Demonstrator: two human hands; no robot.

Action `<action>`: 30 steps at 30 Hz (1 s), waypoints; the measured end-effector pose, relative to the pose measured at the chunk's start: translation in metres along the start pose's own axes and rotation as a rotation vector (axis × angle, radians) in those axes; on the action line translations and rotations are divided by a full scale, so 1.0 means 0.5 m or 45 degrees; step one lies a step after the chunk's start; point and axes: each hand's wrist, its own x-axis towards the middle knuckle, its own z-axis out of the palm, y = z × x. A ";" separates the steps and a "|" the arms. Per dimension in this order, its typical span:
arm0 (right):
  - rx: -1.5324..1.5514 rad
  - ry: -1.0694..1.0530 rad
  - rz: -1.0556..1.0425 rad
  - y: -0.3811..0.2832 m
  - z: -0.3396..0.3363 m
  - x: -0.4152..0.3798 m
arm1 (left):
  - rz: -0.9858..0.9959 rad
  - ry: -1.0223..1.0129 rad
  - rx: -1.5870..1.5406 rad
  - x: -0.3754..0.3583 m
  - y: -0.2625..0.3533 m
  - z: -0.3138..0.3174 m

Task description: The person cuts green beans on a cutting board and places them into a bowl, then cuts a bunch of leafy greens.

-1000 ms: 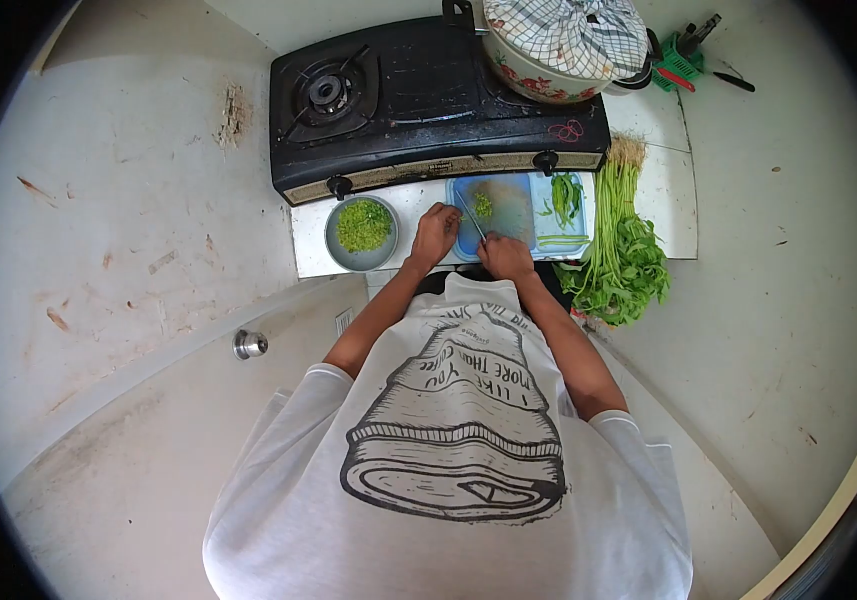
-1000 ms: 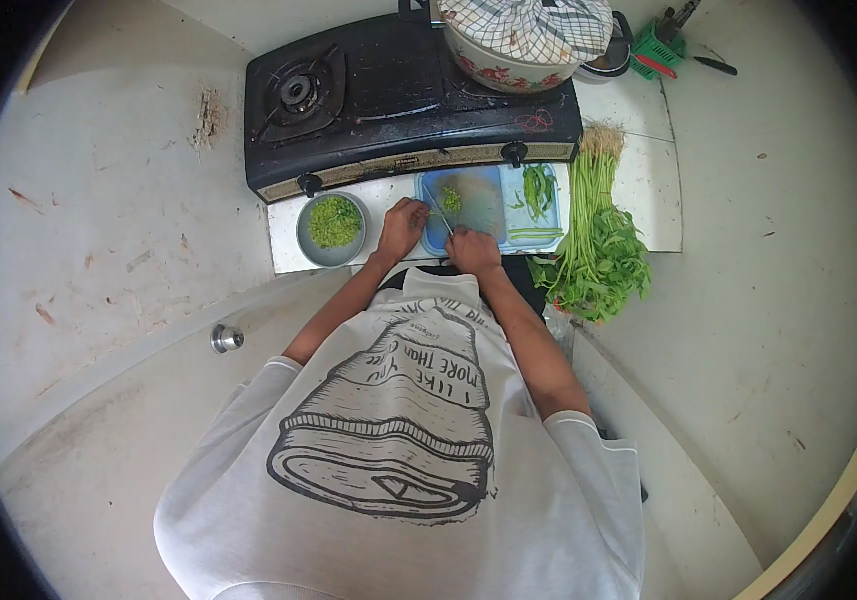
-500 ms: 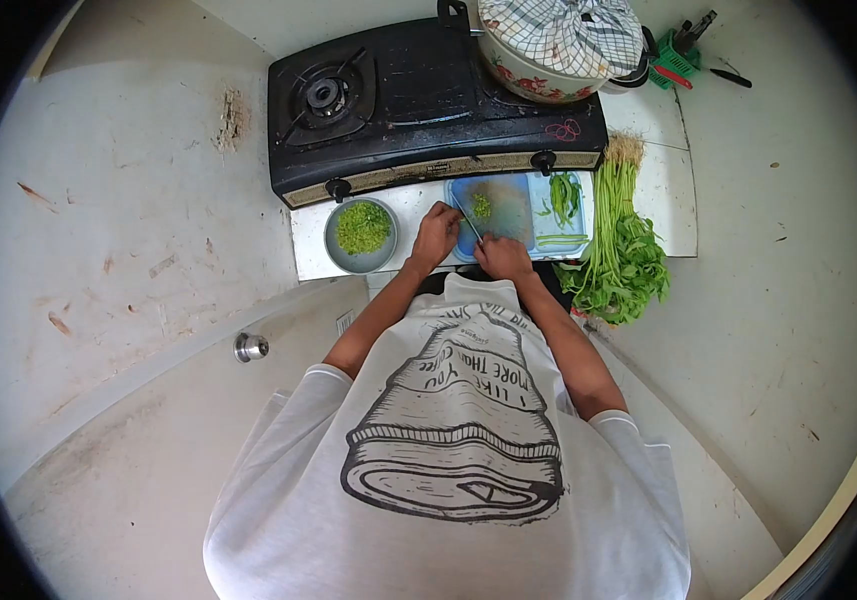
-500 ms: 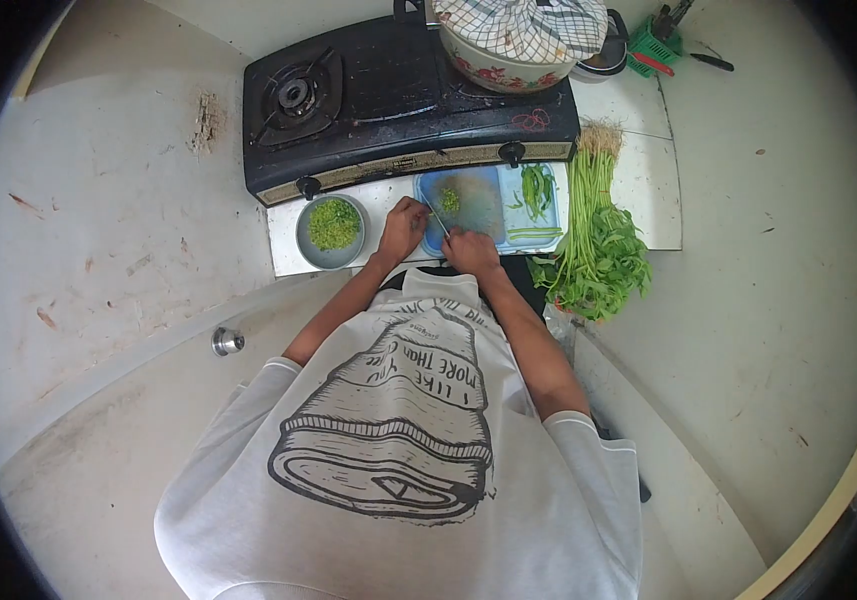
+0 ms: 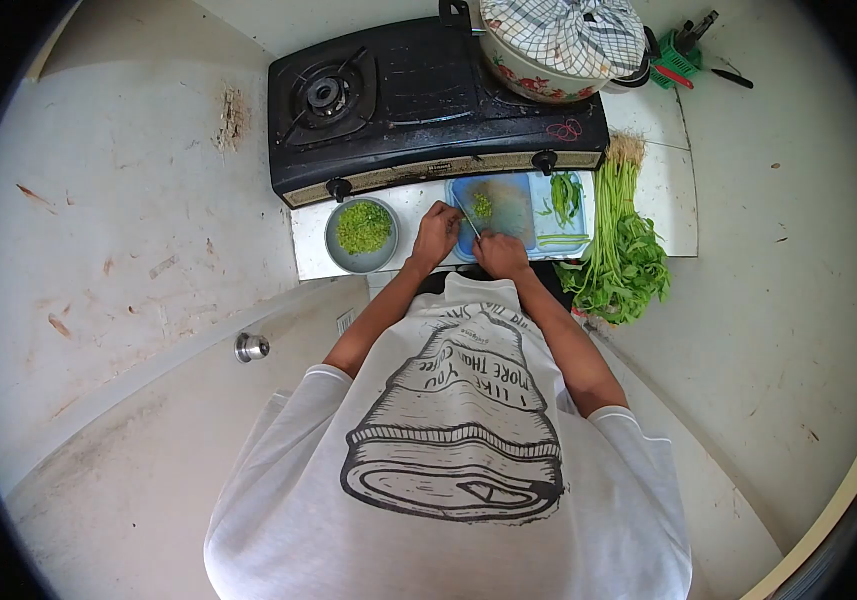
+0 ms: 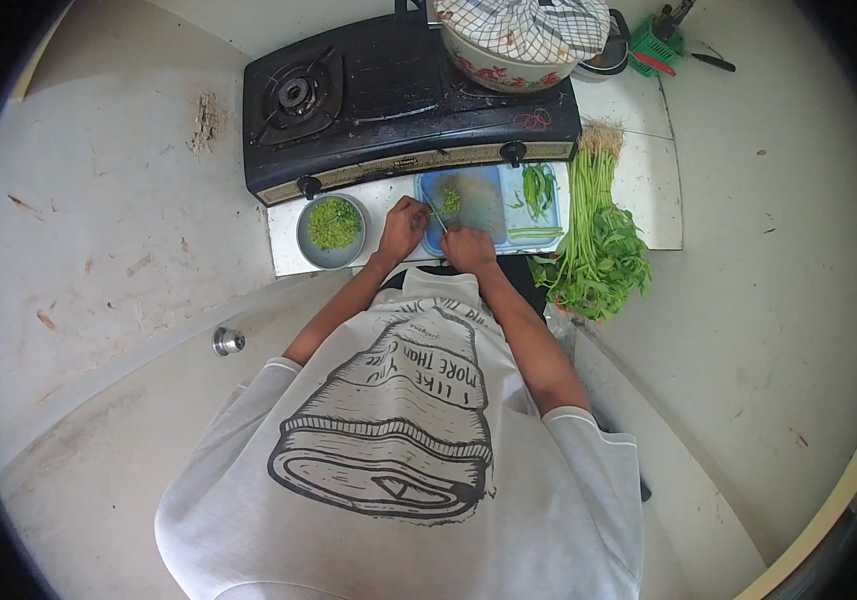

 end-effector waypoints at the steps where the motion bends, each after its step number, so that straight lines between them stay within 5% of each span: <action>1: 0.002 -0.003 0.012 0.001 0.000 -0.005 | 0.001 0.011 -0.002 0.000 -0.004 0.002; 30: -0.033 -0.020 -0.013 0.004 0.019 0.010 | 0.056 0.023 -0.036 0.000 -0.004 0.000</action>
